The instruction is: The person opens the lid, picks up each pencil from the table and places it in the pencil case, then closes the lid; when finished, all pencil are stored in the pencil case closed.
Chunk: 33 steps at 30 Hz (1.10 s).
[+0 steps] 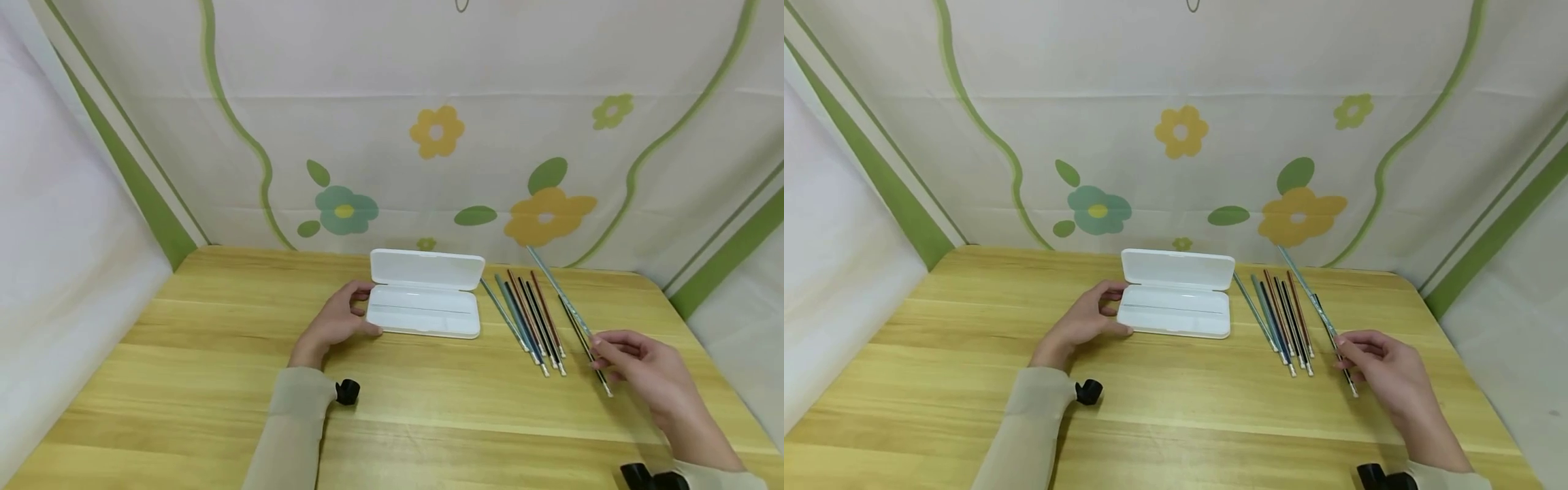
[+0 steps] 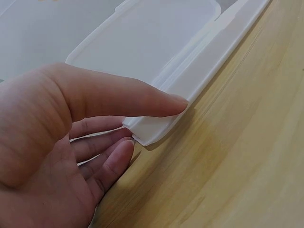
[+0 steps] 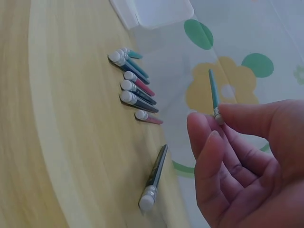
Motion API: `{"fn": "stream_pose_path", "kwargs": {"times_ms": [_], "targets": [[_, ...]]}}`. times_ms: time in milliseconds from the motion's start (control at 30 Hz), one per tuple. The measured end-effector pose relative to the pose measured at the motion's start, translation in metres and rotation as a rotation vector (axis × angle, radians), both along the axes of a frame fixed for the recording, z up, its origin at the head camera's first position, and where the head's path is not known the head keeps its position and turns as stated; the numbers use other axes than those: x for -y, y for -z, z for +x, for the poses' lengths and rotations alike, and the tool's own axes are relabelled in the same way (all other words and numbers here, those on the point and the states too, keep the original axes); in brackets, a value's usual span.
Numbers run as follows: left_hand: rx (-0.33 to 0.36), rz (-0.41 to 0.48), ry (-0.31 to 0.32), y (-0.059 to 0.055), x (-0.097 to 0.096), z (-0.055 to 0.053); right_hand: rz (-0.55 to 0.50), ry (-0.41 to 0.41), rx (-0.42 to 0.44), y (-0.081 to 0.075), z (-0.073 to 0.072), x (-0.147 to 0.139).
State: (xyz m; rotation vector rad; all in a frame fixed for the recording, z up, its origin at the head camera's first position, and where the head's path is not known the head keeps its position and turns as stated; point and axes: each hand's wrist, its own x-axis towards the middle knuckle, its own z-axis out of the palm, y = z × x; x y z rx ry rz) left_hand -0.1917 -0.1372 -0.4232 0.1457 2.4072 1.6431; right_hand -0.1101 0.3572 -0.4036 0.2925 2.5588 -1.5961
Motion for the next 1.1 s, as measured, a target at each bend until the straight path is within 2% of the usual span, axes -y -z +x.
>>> {"fn": "stream_pose_path", "kwargs": {"times_ms": [267, 533, 833, 1100], "targets": [[-0.001, -0.015, 0.01, -0.001, -0.003, -0.004, 0.015, -0.033, -0.062, -0.002, -0.002, 0.014], [0.009, -0.002, -0.003, -0.001, 0.0, -0.004, 0.021, -0.093, -0.146, -0.01, -0.014, 0.045], [0.009, 0.003, -0.007, 0.001, 0.003, -0.003, 0.011, -0.155, -0.153, -0.019, -0.028, 0.081], [0.006, 0.011, 0.005, 0.003, 0.001, -0.003, 0.029, -0.174, -0.156, -0.021, -0.049, 0.111]]}}
